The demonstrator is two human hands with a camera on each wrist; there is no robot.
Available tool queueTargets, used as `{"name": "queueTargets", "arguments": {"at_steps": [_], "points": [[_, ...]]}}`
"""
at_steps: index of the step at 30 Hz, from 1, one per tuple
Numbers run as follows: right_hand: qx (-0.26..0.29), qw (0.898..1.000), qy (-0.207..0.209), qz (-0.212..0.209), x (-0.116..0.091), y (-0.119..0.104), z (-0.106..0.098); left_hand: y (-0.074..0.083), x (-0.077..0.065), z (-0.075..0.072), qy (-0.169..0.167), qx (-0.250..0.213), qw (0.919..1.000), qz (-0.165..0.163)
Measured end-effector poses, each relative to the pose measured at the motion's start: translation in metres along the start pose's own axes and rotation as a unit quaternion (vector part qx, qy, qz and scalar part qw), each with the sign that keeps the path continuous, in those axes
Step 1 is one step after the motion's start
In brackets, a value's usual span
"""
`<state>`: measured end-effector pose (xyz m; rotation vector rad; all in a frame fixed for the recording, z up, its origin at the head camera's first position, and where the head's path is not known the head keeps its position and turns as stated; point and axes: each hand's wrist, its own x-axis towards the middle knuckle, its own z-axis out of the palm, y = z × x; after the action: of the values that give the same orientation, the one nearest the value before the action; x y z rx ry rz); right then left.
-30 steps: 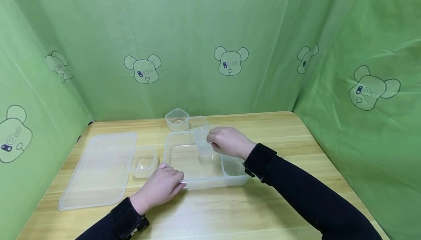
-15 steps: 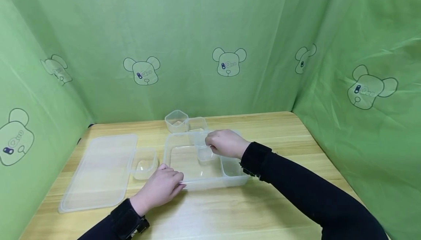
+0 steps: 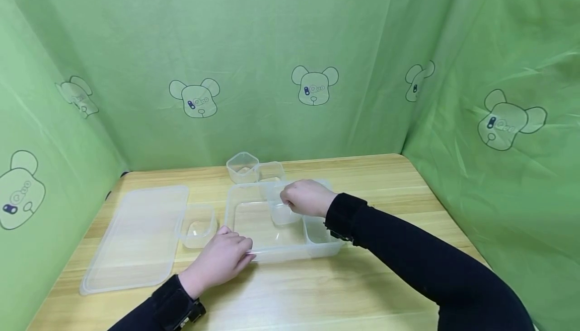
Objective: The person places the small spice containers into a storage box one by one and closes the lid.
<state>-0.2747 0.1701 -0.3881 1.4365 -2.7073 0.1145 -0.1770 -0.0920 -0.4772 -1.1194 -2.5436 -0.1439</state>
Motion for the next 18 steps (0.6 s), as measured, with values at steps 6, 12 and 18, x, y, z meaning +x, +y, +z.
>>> {"name": "queueTargets", "arguments": {"at_steps": [6, 12, 18], "points": [[0.006, 1.0, -0.013, -0.001, 0.003, -0.002, 0.002, -0.001, 0.0, 0.0, -0.003, 0.001, 1.0, -0.001], [-0.003, 0.999, -0.033, -0.003, 0.005, -0.001, 0.008, -0.001, -0.001, -0.001, 0.0, 0.0, 1.0, -0.001], [-0.002, 0.999, -0.03, -0.01, 0.006, 0.0, 0.011, -0.001, -0.001, -0.001, 0.003, 0.003, 1.0, 0.001]]}}
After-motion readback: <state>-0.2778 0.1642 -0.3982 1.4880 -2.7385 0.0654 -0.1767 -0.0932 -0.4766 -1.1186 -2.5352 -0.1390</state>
